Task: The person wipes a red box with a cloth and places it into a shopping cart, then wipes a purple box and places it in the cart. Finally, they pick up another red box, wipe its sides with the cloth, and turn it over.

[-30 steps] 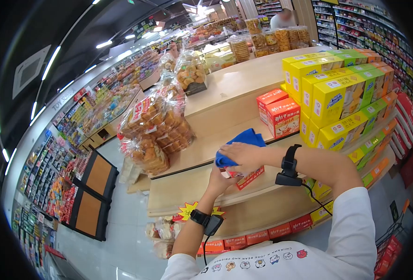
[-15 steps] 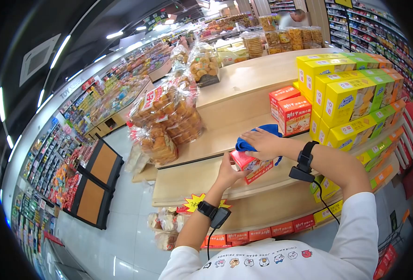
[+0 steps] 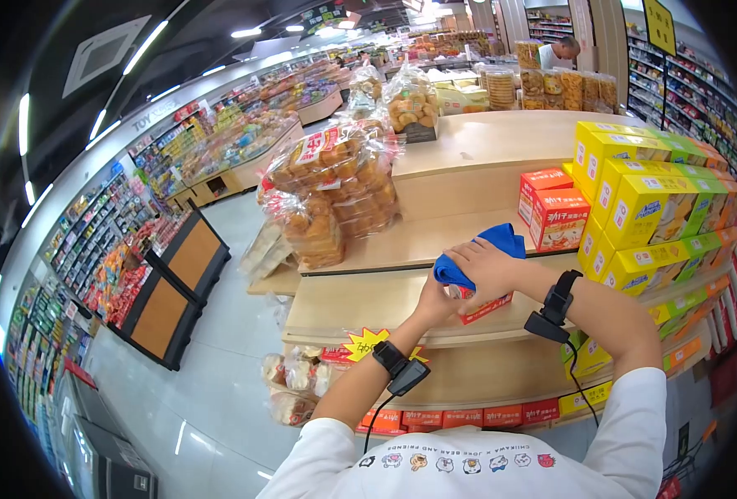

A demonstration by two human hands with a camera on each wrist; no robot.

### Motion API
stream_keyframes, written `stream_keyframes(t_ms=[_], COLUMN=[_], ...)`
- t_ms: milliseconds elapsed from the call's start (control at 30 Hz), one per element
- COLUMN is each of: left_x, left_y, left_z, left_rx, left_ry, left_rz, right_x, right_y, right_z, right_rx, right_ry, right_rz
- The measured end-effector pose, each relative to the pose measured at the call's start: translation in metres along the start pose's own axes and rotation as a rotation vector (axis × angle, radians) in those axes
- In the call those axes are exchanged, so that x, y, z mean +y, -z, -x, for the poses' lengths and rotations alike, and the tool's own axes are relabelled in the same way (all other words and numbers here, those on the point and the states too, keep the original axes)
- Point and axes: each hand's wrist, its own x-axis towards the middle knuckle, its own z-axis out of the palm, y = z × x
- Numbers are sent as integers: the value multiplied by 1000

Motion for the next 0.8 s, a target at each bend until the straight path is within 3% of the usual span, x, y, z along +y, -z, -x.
stream_keyframes(t_ms=[133,200,333,367,467,500,567,667,800], left_x=[21,35,46,40,54,49,26,1,-16], left_y=[6,14,49,58,90,99,105,104,97], left_z=[3,3,-2,-5,3,4,4,6,1], left_rx=[-5,6,39,108,183,131,87,-9,-84], left_ry=[56,-2,-78,-293,-289,-208,-132,51,120], left_rz=[-51,-74,-260,-306,-581,-595,-332,-15,119], right_x=[7,6,7,7,9,6,2,-5,-4], right_y=[12,18,18,17,-3,-9,-24,-36,-49], right_z=[-8,-13,-19,-21,-25,-24,-23,-14,-4], right_rx=[-84,-87,149,204,365,411,460,449,404], right_ry=[1,-50,-66,-93,-247,-275,-312,-393,-489], right_rz=[-95,-128,-347,-448,-747,-904,-1230,-1480,-1517])
